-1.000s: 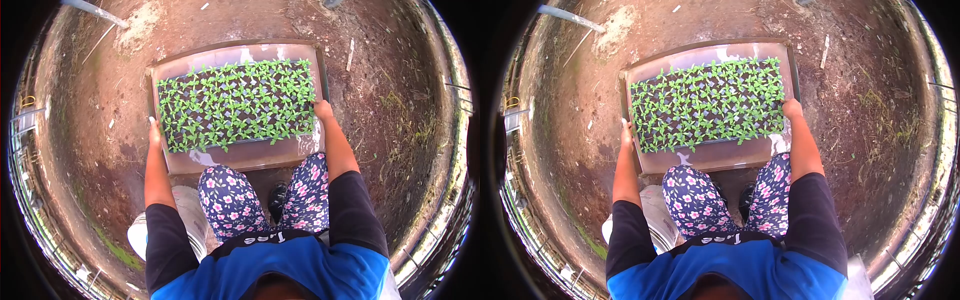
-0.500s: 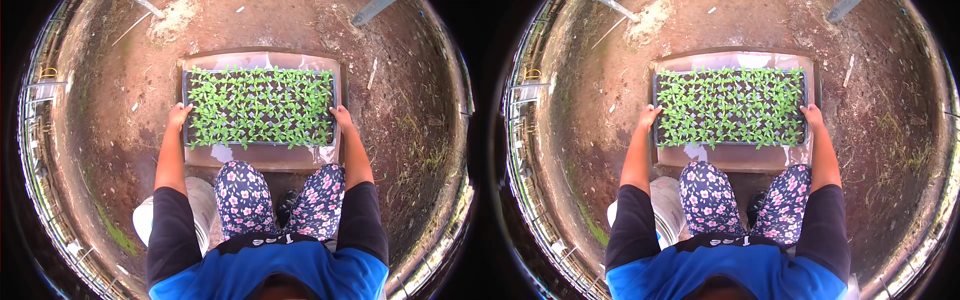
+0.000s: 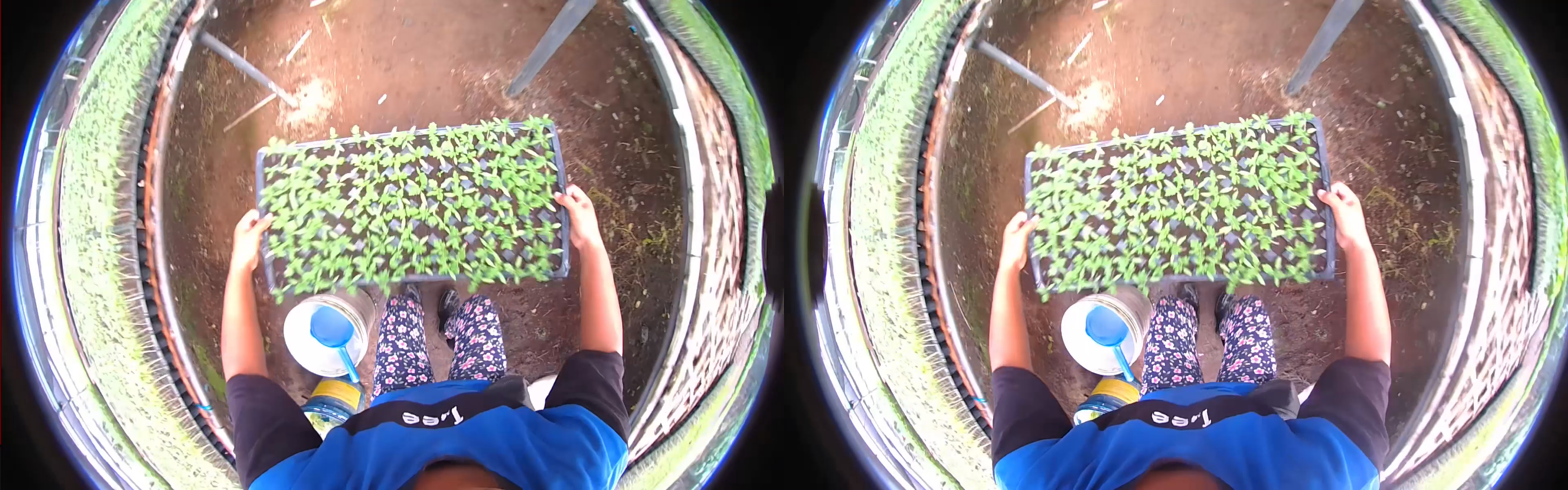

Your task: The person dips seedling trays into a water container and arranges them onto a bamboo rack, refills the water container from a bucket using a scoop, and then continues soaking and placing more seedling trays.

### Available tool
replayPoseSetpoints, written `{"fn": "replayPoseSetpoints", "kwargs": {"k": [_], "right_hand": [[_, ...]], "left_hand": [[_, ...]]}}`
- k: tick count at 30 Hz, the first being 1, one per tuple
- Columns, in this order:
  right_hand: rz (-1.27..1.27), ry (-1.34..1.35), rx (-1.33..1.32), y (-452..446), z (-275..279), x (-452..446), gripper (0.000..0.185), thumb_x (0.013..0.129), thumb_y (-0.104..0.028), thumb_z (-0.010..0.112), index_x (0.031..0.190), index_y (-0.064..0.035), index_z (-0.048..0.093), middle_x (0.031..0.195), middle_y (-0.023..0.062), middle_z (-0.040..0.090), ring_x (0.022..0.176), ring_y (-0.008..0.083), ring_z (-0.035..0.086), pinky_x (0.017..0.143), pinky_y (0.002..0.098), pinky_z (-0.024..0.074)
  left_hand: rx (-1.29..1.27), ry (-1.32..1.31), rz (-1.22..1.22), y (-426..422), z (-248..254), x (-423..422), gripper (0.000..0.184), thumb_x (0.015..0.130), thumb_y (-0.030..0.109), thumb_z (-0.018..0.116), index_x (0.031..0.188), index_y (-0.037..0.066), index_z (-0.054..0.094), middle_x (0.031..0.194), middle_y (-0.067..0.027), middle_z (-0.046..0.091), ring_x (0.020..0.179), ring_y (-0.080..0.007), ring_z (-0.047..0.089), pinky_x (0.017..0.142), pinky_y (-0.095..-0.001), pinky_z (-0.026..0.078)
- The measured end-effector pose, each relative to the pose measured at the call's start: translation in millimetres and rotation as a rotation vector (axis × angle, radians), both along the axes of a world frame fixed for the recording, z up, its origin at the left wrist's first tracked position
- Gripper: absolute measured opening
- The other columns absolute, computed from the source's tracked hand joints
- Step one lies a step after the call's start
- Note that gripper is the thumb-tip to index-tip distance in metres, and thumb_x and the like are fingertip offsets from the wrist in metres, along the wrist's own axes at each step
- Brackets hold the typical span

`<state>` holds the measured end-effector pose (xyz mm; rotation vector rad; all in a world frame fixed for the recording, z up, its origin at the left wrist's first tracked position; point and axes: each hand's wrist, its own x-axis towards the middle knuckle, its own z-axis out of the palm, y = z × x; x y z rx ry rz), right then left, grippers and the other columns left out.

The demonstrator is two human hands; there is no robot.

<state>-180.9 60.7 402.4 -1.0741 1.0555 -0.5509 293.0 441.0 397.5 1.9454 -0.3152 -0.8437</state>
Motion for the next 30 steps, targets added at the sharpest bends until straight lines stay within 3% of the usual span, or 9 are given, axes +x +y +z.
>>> {"fn": "replayPoseSetpoints", "kwargs": {"k": [6, 7, 9, 10, 11, 14, 17, 22, 30], "right_hand": [[-0.063, -0.298, 0.157, -34, 85, -26, 0.008, 0.072, -0.004, 0.054, 0.071, -0.0091, 0.048, 0.07, 0.0002, 0.053, 0.063, 0.0101, 0.052, 0.06, 0.026, 0.0447], [-0.045, -0.17, 0.076, -45, 68, -36, 0.012, 0.069, -0.005, 0.057, 0.067, -0.0107, 0.047, 0.065, -0.0025, 0.048, 0.058, 0.0084, 0.046, 0.055, 0.0248, 0.0394], [-0.028, -0.045, -0.006, -35, 63, -31, 0.015, 0.068, -0.009, 0.06, 0.061, -0.0114, 0.047, 0.06, -0.0042, 0.045, 0.055, 0.0072, 0.04, 0.051, 0.0248, 0.0347], [-0.008, 0.053, -0.151, -34, 29, -26, 0.016, 0.069, -0.008, 0.059, 0.061, -0.0099, 0.045, 0.057, -0.0021, 0.046, 0.053, 0.0085, 0.044, 0.048, 0.0265, 0.0387], [0.018, 0.248, -0.484, -25, 12, -14, 0.017, 0.066, -0.012, 0.059, 0.06, -0.0077, 0.044, 0.054, -0.0001, 0.047, 0.051, 0.0105, 0.044, 0.048, 0.0284, 0.0384], [0.012, 0.615, -0.527, 25, 27, 36, 0.018, 0.061, -0.02, 0.057, 0.062, -0.0049, 0.047, 0.062, 0.014, 0.052, 0.062, 0.0282, 0.053, 0.06, 0.0369, 0.0425], [-0.022, 0.555, -0.591, 25, 59, 2, 0.018, 0.061, -0.019, 0.056, 0.064, -0.0034, 0.047, 0.065, 0.0149, 0.054, 0.066, 0.0309, 0.054, 0.061, 0.0383, 0.0424], [-0.355, 0.072, -0.402, 34, 167, -141, 0.023, 0.062, -0.01, 0.062, 0.053, -0.0071, 0.041, 0.05, -0.0004, 0.043, 0.05, 0.0082, 0.038, 0.046, 0.0265, 0.0321], [-0.833, -0.373, -0.292, 138, 316, -362, 0.014, 0.07, -0.005, 0.057, 0.064, -0.0092, 0.046, 0.063, -0.0004, 0.052, 0.056, 0.0066, 0.05, 0.049, 0.0205, 0.0432]], "left_hand": [[-0.178, 0.217, -0.042, -24, 76, 12, 0.011, 0.078, 0.006, 0.049, 0.089, 0.006, 0.052, 0.084, -0.0003, 0.055, 0.076, -0.0113, 0.053, 0.071, -0.0248, 0.044], [-0.188, 0.221, -0.027, -50, 116, -16, 0.009, 0.078, 0.007, 0.05, 0.087, 0.007, 0.052, 0.082, -0.0006, 0.055, 0.074, -0.011, 0.053, 0.067, -0.0252, 0.044], [-0.22, 0.108, -0.167, -53, 75, -2, 0.008, 0.077, 0.007, 0.052, 0.072, 0.012, 0.047, 0.072, 0.0017, 0.053, 0.065, -0.0085, 0.051, 0.057, -0.0239, 0.042], [-0.085, 0.118, -0.063, -78, 98, -42, 0.029, 0.073, 0.006, 0.056, 0.06, 0.015, 0.032, 0.058, 0.0067, 0.034, 0.051, -0.0057, 0.032, 0.046, -0.0228, 0.026], [-0.022, 0.011, -0.102, -91, 72, -48, 0.033, 0.072, 0.007, 0.057, 0.059, 0.015, 0.029, 0.057, 0.0064, 0.027, 0.05, -0.0056, 0.025, 0.045, -0.023, 0.022], [0.036, -0.315, -0.256, -140, 33, -101, 0.034, 0.07, 0.004, 0.058, 0.059, 0.011, 0.026, 0.058, 0.0047, 0.024, 0.055, -0.0082, 0.022, 0.047, -0.0243, 0.023], [0.079, -0.319, -0.255, -150, 76, -100, 0.034, 0.069, 0.004, 0.057, 0.059, 0.011, 0.026, 0.058, 0.0045, 0.024, 0.055, -0.0082, 0.022, 0.048, -0.0249, 0.022], [-0.203, -0.146, -0.415, -171, 246, -102, 0.03, 0.071, 0.002, 0.056, 0.06, 0.014, 0.031, 0.058, 0.0068, 0.033, 0.053, -0.0054, 0.031, 0.049, -0.0203, 0.026], [-0.491, -0.465, -0.946, -361, 434, -325, 0.026, 0.076, 0.014, 0.056, 0.063, 0.011, 0.034, 0.062, 0.0055, 0.031, 0.059, -0.0061, 0.027, 0.054, -0.0217, 0.024]]}}
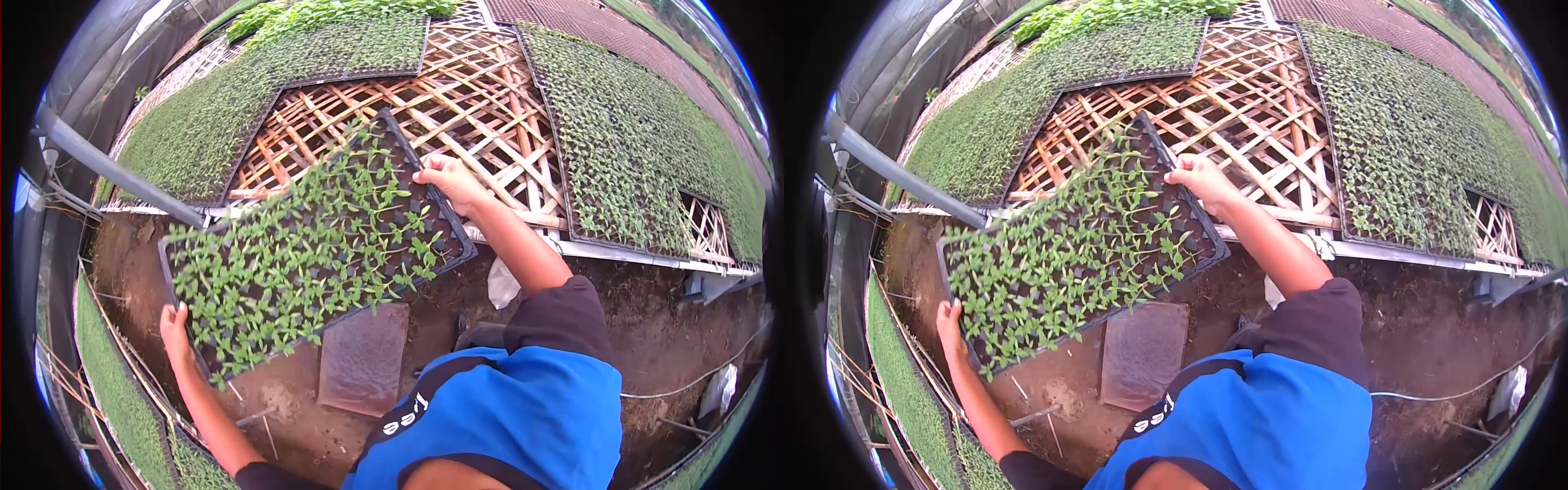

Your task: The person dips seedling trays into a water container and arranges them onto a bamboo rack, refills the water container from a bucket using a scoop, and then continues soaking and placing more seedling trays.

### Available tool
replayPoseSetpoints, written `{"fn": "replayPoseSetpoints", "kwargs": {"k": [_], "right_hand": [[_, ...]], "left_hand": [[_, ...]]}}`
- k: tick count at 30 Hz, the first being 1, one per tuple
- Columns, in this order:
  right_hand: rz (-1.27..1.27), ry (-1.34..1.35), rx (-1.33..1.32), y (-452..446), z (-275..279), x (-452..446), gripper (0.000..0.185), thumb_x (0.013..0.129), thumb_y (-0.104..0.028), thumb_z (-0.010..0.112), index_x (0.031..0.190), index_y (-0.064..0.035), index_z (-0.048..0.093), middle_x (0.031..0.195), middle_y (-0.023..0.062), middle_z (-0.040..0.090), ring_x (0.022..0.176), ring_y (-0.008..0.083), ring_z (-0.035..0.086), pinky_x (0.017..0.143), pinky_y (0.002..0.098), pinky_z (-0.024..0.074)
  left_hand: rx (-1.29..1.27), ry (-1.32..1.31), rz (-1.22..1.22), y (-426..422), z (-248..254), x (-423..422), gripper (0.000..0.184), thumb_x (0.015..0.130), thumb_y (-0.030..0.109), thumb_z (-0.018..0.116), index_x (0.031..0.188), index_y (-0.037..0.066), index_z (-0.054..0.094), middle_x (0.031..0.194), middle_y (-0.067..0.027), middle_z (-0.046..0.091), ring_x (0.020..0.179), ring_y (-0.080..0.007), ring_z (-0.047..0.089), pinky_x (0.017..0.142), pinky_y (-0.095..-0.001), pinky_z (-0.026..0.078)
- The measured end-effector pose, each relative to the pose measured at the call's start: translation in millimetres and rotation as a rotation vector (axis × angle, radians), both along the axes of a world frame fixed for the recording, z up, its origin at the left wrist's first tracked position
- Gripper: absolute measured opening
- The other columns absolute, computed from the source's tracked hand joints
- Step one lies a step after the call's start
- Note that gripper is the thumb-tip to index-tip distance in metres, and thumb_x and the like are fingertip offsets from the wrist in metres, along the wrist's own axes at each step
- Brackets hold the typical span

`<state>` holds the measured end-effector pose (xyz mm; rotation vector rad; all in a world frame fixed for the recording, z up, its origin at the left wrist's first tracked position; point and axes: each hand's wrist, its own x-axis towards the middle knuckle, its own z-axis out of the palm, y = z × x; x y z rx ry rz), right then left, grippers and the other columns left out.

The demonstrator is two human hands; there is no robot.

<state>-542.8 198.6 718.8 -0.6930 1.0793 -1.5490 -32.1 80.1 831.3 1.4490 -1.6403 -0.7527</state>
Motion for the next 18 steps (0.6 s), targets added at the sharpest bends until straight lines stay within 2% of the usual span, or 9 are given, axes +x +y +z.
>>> {"fn": "replayPoseSetpoints", "kwargs": {"k": [4, 5, 6, 7, 8, 9, 11, 13, 18], "right_hand": [[-0.245, 0.03, 0.015, 59, 16, -62, 0.018, 0.071, -0.007, 0.057, 0.062, -0.0119, 0.041, 0.064, -0.0016, 0.051, 0.056, 0.0061, 0.049, 0.049, 0.0204, 0.0413], [-0.296, 0.011, 0.049, 72, 20, -67, 0.021, 0.071, -0.008, 0.057, 0.061, -0.0134, 0.039, 0.062, -0.0034, 0.048, 0.054, 0.0055, 0.047, 0.047, 0.0203, 0.0403], [-0.343, 0.098, 0.073, 78, -3, -83, 0.022, 0.07, -0.008, 0.058, 0.061, -0.0133, 0.039, 0.06, -0.0053, 0.043, 0.052, 0.0055, 0.044, 0.046, 0.0207, 0.0397], [-0.4, 0.052, 0.072, 86, -7, -87, 0.022, 0.07, -0.008, 0.058, 0.06, -0.0133, 0.038, 0.059, -0.0057, 0.041, 0.051, 0.0055, 0.042, 0.046, 0.0206, 0.0392], [-0.458, 0.008, 0.068, 94, -11, -88, 0.023, 0.07, -0.008, 0.058, 0.06, -0.0134, 0.038, 0.059, -0.006, 0.039, 0.051, 0.0055, 0.041, 0.046, 0.0205, 0.0387], [-0.531, -0.064, 0.062, 97, -15, -88, 0.023, 0.07, -0.008, 0.058, 0.06, -0.0133, 0.038, 0.06, -0.0053, 0.04, 0.052, 0.0058, 0.041, 0.046, 0.0207, 0.0387], [-0.646, -0.178, 0.07, 102, -26, -89, 0.024, 0.071, -0.007, 0.059, 0.06, -0.0129, 0.038, 0.062, -0.0033, 0.042, 0.055, 0.0068, 0.043, 0.05, 0.0251, 0.0408], [-0.743, -0.292, 0.074, 101, -37, -91, 0.023, 0.07, -0.007, 0.06, 0.061, -0.0127, 0.039, 0.064, -0.0023, 0.043, 0.061, 0.0091, 0.045, 0.059, 0.0342, 0.0425], [-0.867, -0.522, 0.168, 78, -65, -102, 0.019, 0.069, -0.006, 0.06, 0.073, -0.0129, 0.043, 0.074, -0.0007, 0.05, 0.073, 0.0128, 0.049, 0.071, 0.0418, 0.0398]], "left_hand": [[-0.32, -0.35, -0.254, -86, 45, -194, 0.03, 0.076, 0.02, 0.056, 0.06, 0.007, 0.033, 0.057, 0.0038, 0.027, 0.054, -0.0069, 0.026, 0.048, -0.0237, 0.024], [-0.364, -0.45, -0.297, -103, 53, -243, 0.03, 0.075, 0.023, 0.056, 0.061, 0.004, 0.036, 0.055, 0.0002, 0.032, 0.054, -0.0094, 0.03, 0.049, -0.0254, 0.028], [-0.525, -0.482, -0.358, -116, 56, -292, 0.031, 0.074, 0.026, 0.056, 0.064, 0.001, 0.039, 0.055, -0.0068, 0.04, 0.052, -0.0157, 0.037, 0.051, -0.0294, 0.033], [-0.57, -0.6, -0.37, -137, 60, -338, 0.031, 0.072, 0.028, 0.057, 0.068, 0.0, 0.042, 0.058, -0.0131, 0.046, 0.053, -0.0231, 0.042, 0.053, -0.0332, 0.036], [-0.614, -0.617, -0.424, -153, 61, -385, 0.032, 0.072, 0.031, 0.057, 0.069, 0.001, 0.044, 0.06, -0.0157, 0.049, 0.055, -0.0287, 0.046, 0.054, -0.0358, 0.037], [-0.595, -0.688, -0.414, -155, 66, -433, 0.031, 0.071, 0.032, 0.057, 0.074, 0.003, 0.049, 0.068, -0.0157, 0.054, 0.065, -0.0301, 0.053, 0.058, -0.0372, 0.04], [-0.561, -0.725, -0.462, -161, 70, -517, 0.031, 0.072, 0.035, 0.057, 0.089, 0.008, 0.054, 0.085, -0.0125, 0.059, 0.081, -0.0288, 0.056, 0.067, -0.0379, 0.042], [-0.534, -0.715, -0.506, -166, 67, -597, 0.032, 0.073, 0.037, 0.057, 0.092, 0.012, 0.053, 0.092, -0.0089, 0.058, 0.087, -0.0249, 0.055, 0.071, -0.0374, 0.042], [-0.572, -0.648, -0.671, -183, 40, -752, 0.033, 0.072, 0.039, 0.058, 0.096, 0.017, 0.054, 0.095, -0.0052, 0.058, 0.09, -0.0224, 0.054, 0.072, -0.0362, 0.042]]}}
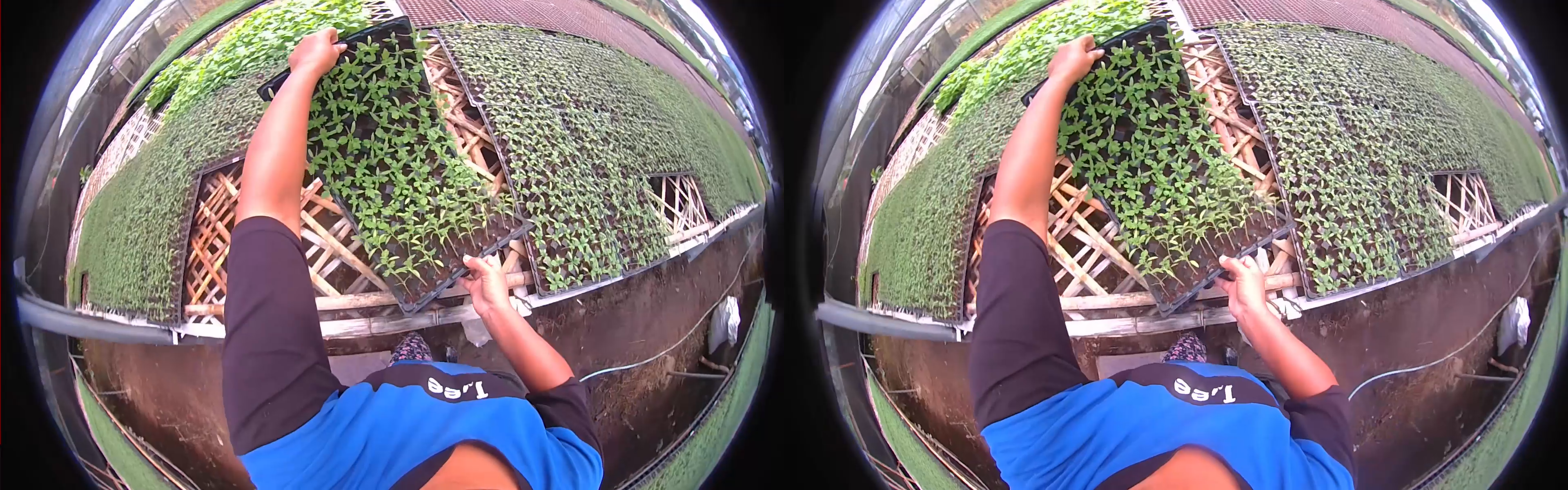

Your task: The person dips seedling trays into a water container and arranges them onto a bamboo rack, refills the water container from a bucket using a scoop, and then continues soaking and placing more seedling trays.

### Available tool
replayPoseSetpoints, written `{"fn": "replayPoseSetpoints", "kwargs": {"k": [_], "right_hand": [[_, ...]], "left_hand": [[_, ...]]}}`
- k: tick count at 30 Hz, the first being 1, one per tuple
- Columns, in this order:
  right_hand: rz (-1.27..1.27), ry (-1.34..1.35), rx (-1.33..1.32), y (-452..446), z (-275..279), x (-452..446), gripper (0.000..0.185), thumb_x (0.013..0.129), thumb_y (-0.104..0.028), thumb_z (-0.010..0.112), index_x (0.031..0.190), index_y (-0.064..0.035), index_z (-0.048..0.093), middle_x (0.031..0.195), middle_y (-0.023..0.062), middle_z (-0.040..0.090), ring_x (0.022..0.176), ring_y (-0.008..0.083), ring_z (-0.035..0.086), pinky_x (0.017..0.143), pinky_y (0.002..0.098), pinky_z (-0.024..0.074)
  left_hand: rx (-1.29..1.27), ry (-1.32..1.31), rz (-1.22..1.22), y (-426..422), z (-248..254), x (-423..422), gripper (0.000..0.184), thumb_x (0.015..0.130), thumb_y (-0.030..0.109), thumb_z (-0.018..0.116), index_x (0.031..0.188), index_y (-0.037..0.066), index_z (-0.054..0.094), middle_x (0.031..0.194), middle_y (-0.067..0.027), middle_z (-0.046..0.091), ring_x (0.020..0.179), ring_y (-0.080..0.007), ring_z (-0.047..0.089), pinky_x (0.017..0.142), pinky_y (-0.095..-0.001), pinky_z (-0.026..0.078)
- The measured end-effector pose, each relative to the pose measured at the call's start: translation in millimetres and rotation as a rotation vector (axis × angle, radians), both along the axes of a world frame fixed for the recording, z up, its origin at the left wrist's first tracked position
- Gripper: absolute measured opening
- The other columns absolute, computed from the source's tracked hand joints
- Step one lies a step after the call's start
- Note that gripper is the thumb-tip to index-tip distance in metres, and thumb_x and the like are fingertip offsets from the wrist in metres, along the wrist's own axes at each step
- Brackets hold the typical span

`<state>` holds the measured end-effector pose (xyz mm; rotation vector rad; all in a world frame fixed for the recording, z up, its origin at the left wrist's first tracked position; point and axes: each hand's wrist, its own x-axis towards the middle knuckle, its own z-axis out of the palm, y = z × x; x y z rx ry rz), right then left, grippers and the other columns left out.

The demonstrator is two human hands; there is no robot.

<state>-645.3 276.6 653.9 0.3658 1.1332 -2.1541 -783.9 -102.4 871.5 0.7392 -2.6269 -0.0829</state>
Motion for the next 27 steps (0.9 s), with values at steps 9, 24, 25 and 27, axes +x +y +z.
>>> {"fn": "replayPoseSetpoints", "kwargs": {"k": [9, 24, 25, 27], "right_hand": [[0.005, -0.342, 0.134, -46, -40, -6, 0.024, 0.071, -0.01, 0.064, 0.067, -0.0131, 0.041, 0.074, 0.0003, 0.052, 0.075, 0.0114, 0.049, 0.07, 0.0319, 0.0421], [0.168, 0.271, 0.916, 23, 0, -78, 0.018, 0.082, -0.017, 0.05, 0.086, -0.001, 0.057, 0.077, 0.0004, 0.057, 0.064, 0.0048, 0.049, 0.061, 0.0199, 0.0408], [0.127, 0.384, 0.964, 21, -5, -93, 0.017, 0.082, -0.015, 0.05, 0.088, -0.0005, 0.057, 0.078, 0.0005, 0.057, 0.068, 0.0057, 0.05, 0.064, 0.0203, 0.0414], [0.078, 0.402, 0.928, 9, -11, -128, 0.017, 0.082, -0.014, 0.05, 0.09, -0.0008, 0.057, 0.079, 0.0014, 0.057, 0.07, 0.0072, 0.051, 0.065, 0.0211, 0.0421]], "left_hand": [[0.164, -0.174, -0.136, -36, -114, -182, 0.034, 0.073, 0.038, 0.058, 0.1, 0.018, 0.054, 0.102, -0.0049, 0.055, 0.096, -0.0211, 0.052, 0.075, -0.0361, 0.041], [0.43, -0.29, -0.173, -106, -280, -262, 0.03, 0.075, 0.027, 0.05, 0.105, 0.022, 0.053, 0.108, -0.009, 0.053, 0.103, -0.0245, 0.048, 0.093, -0.0514, 0.02], [0.437, -0.252, -0.107, -103, -270, -250, 0.031, 0.075, 0.03, 0.051, 0.104, 0.02, 0.053, 0.107, -0.0098, 0.054, 0.104, -0.0243, 0.048, 0.094, -0.0494, 0.021], [0.348, -0.099, -0.208, -102, -247, -218, 0.028, 0.076, 0.028, 0.05, 0.102, 0.018, 0.054, 0.102, -0.0088, 0.056, 0.098, -0.0255, 0.051, 0.091, -0.0495, 0.022]]}}
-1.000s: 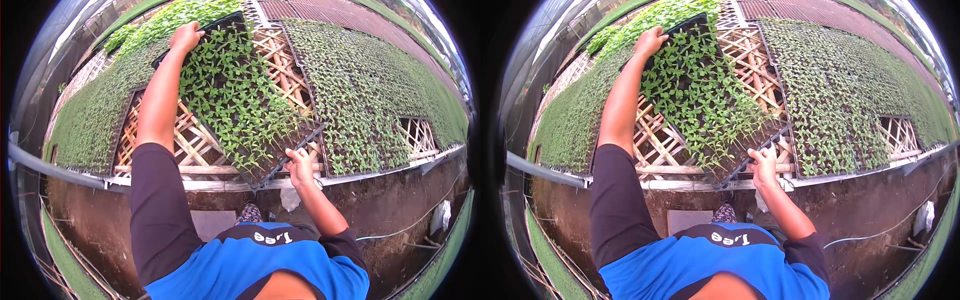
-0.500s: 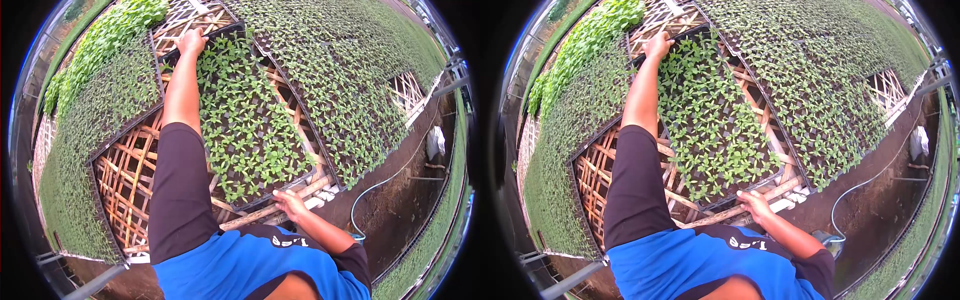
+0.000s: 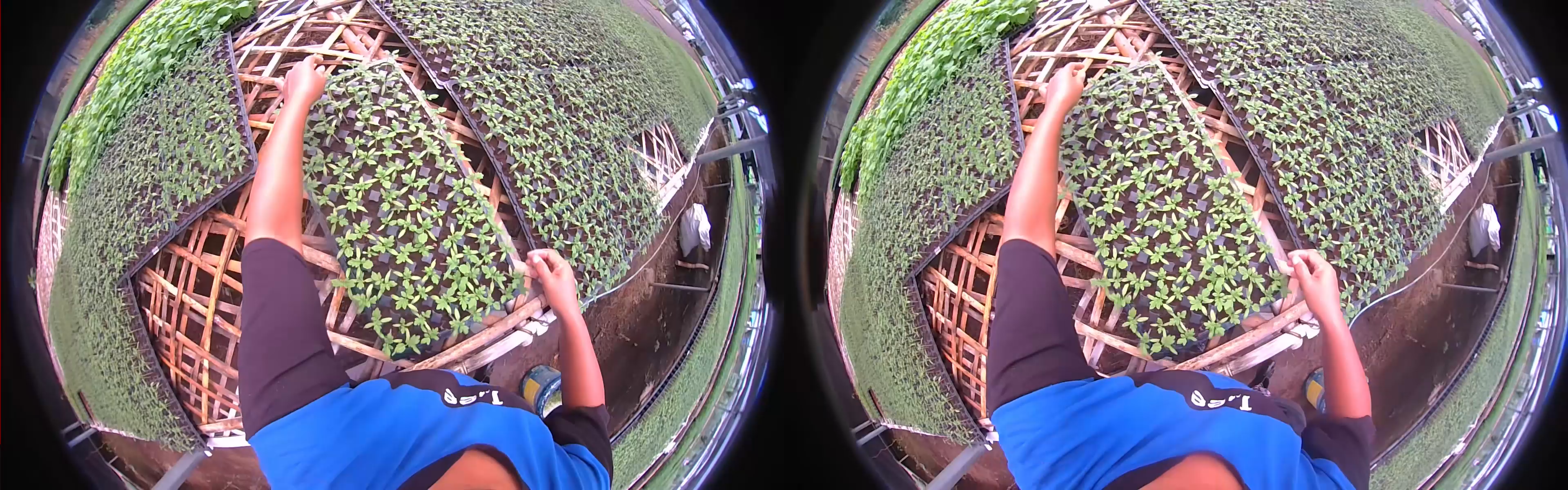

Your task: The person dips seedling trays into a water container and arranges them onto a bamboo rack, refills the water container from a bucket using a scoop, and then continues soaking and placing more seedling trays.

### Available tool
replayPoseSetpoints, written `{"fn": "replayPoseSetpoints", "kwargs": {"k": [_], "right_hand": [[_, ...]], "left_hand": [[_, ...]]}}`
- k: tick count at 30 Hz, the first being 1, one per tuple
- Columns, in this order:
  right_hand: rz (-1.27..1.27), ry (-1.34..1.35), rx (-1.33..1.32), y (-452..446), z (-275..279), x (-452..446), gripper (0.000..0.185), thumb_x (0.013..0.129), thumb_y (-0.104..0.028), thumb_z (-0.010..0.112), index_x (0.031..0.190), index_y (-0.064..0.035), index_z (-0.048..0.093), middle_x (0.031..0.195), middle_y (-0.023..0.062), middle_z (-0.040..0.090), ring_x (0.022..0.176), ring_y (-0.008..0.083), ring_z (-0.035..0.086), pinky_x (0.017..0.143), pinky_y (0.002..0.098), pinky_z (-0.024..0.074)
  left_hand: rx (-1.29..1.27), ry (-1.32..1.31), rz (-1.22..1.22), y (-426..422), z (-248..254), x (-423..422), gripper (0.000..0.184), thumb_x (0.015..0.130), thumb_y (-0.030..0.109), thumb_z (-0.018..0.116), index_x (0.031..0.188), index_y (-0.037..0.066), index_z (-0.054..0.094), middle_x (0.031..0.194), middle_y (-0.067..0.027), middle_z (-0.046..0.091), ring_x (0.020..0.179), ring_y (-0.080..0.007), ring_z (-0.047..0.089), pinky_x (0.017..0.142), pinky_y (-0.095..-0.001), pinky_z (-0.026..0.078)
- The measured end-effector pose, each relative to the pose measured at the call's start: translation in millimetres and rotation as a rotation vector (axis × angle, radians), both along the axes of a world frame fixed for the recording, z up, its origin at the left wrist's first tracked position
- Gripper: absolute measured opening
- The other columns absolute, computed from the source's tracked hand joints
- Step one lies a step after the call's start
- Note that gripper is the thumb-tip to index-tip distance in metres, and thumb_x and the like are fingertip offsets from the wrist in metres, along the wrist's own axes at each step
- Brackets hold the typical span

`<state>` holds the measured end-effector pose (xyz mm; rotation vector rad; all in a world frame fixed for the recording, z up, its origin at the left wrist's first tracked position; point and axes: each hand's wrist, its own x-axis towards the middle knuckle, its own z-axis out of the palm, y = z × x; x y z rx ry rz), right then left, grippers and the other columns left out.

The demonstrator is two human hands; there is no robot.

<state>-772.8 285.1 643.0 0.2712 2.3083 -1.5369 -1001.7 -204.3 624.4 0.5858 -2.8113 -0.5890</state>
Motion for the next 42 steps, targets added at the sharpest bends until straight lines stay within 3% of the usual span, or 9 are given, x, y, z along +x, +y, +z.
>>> {"fn": "replayPoseSetpoints", "kwargs": {"k": [5, 7, 9, 13, 15, 19, 25, 29, 42], "right_hand": [[0.136, 0.111, 0.118, -57, -30, -92, 0.018, 0.079, -0.015, 0.051, 0.089, -0.0027, 0.06, 0.073, 0.004, 0.06, 0.063, 0.0088, 0.054, 0.06, 0.0224, 0.0424], [0.205, 0.224, 0.295, -69, -60, -126, 0.021, 0.075, -0.018, 0.053, 0.089, -0.0049, 0.062, 0.079, 0.0109, 0.062, 0.07, 0.0189, 0.059, 0.066, 0.0292, 0.0442], [0.268, 0.193, 0.393, -84, -71, -143, 0.019, 0.078, -0.013, 0.052, 0.09, -0.0008, 0.06, 0.071, 0.0039, 0.06, 0.057, 0.0094, 0.053, 0.054, 0.0222, 0.0421], [0.241, -0.226, -0.059, -104, -65, -146, 0.012, 0.078, -0.008, 0.05, 0.082, -0.0043, 0.06, 0.057, -0.005, 0.048, 0.04, 0.0036, 0.032, 0.037, 0.0189, 0.0263], [0.317, -0.182, -0.023, -102, -71, -149, 0.015, 0.078, -0.008, 0.05, 0.086, -0.0026, 0.06, 0.064, -0.0024, 0.054, 0.045, 0.0046, 0.041, 0.042, 0.0191, 0.0332], [0.328, 0.155, -0.196, -111, -74, -139, 0.027, 0.075, -0.01, 0.055, 0.101, -0.0015, 0.057, 0.084, 0.0032, 0.061, 0.07, 0.007, 0.054, 0.064, 0.0207, 0.0421], [0.314, 0.785, 0.011, -148, -25, -118, 0.021, 0.074, -0.002, 0.054, 0.094, 0.0025, 0.056, 0.072, 0.0079, 0.052, 0.062, 0.0136, 0.049, 0.058, 0.0242, 0.0412], [0.267, 0.796, 0.008, -178, -10, -157, 0.02, 0.074, -0.003, 0.055, 0.093, 0.0013, 0.057, 0.07, 0.0069, 0.05, 0.059, 0.0131, 0.048, 0.057, 0.0248, 0.041], [0.305, 0.88, 0.323, -408, -42, -392, 0.025, 0.073, -0.017, 0.053, 0.094, -0.0048, 0.058, 0.087, 0.0168, 0.057, 0.082, 0.0298, 0.056, 0.074, 0.0374, 0.0431]], "left_hand": [[0.272, 0.447, -0.116, 30, 24, 157, 0.018, 0.077, 0.012, 0.053, 0.094, 0.008, 0.057, 0.086, -0.0084, 0.057, 0.076, -0.0196, 0.055, 0.072, -0.032, 0.041], [0.418, 0.451, 0.024, 33, -5, 217, 0.016, 0.077, 0.01, 0.053, 0.091, 0.003, 0.057, 0.085, -0.0079, 0.056, 0.071, -0.0142, 0.055, 0.064, -0.0244, 0.043], [0.443, 0.42, 0.107, 27, -74, 264, 0.02, 0.079, 0.012, 0.053, 0.094, 0.001, 0.056, 0.086, -0.0059, 0.056, 0.068, -0.0118, 0.055, 0.063, -0.0236, 0.043], [1.307, 0.207, 0.402, 86, -76, 306, 0.026, 0.078, 0.011, 0.055, 0.101, -0.002, 0.053, 0.087, -0.0028, 0.057, 0.069, -0.0103, 0.054, 0.063, -0.023, 0.043], [1.375, 0.24, 0.427, 113, -49, 302, 0.027, 0.078, 0.011, 0.055, 0.101, -0.001, 0.053, 0.085, -0.0022, 0.057, 0.07, -0.0088, 0.053, 0.063, -0.0228, 0.042], [0.937, 0.395, 0.42, 113, -116, 285, 0.025, 0.074, 0.01, 0.057, 0.098, 0.002, 0.056, 0.068, 0.0004, 0.048, 0.06, -0.0092, 0.043, 0.057, -0.0237, 0.038], [0.415, 0.603, 0.285, 129, -26, 259, 0.023, 0.071, 0.002, 0.055, 0.094, 0.0, 0.056, 0.068, -0.0061, 0.044, 0.058, -0.0156, 0.044, 0.055, -0.0275, 0.038], [0.369, 0.665, 0.277, 85, -16, 219, 0.024, 0.071, 0.002, 0.056, 0.095, 0.0, 0.056, 0.066, -0.0016, 0.04, 0.057, -0.0094, 0.04, 0.053, -0.0218, 0.037], [-0.094, 0.538, 0.404, -147, -48, -8, 0.022, 0.069, 0.015, 0.055, 0.087, 0.004, 0.059, 0.079, -0.014, 0.055, 0.071, -0.0278, 0.055, 0.066, -0.035, 0.044]]}}
